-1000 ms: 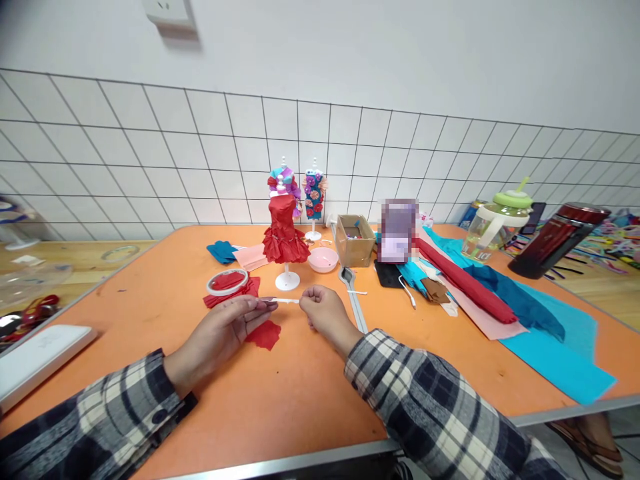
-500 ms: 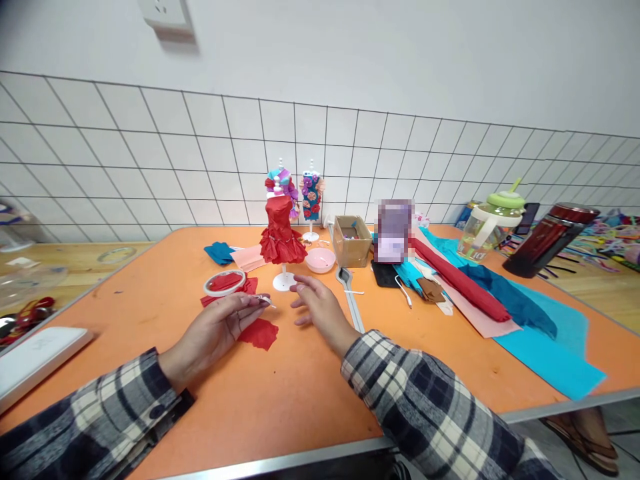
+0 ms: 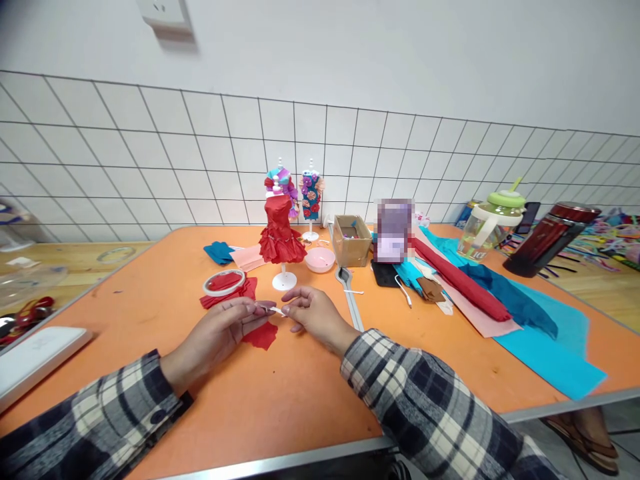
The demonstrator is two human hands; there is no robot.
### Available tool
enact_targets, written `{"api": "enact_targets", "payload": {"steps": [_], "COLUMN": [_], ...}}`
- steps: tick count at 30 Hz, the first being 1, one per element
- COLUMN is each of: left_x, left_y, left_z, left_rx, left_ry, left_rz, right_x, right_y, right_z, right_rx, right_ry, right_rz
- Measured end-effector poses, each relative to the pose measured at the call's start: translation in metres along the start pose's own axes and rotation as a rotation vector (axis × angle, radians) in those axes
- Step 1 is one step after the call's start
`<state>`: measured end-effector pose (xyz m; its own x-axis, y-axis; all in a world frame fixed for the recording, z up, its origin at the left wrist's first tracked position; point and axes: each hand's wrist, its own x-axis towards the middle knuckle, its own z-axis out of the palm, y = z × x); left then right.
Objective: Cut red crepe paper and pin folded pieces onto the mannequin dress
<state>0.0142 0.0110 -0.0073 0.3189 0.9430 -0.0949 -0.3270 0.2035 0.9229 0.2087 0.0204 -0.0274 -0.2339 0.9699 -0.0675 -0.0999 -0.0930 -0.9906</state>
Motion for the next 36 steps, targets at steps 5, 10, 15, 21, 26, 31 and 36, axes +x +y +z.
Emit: {"api": "enact_targets", "payload": {"steps": [5, 10, 15, 21, 26, 31, 36], "left_x": [0.001, 0.002, 0.002, 0.007, 0.011, 0.010, 0.010], "left_y": [0.001, 0.001, 0.002, 0.003, 0.000, -0.001, 0.000], "left_z": [-0.002, -0.003, -0.002, -0.005, -0.009, -0.009, -0.010], "left_rx": [0.001, -0.056, -0.103, -0.178, -0.172, -0.151, -0.137], "left_ry": [0.035, 0.023, 0.073, 0.145, 0.136, 0.096, 0.070], "left_rz": [0.016, -0.036, -0.119, -0.158, -0.157, -0.161, -0.139], "right_x": [0.001, 0.001, 0.003, 0.004, 0.010, 0.041, 0.075], "right_y": [0.001, 0.001, 0.003, -0.005, -0.046, -0.088, -0.088], "right_z": [-0.001, -0.001, -0.002, -0.017, -0.050, -0.098, -0.126], "right_rx": [-0.034, -0.059, -0.137, -0.575, -0.920, -1.137, -1.369], "right_ry": [0.033, 0.039, 0.047, 0.100, 0.410, 0.825, 0.778], "right_rz": [0.004, 0.018, -0.021, -0.268, -0.644, -0.779, -0.439]}}
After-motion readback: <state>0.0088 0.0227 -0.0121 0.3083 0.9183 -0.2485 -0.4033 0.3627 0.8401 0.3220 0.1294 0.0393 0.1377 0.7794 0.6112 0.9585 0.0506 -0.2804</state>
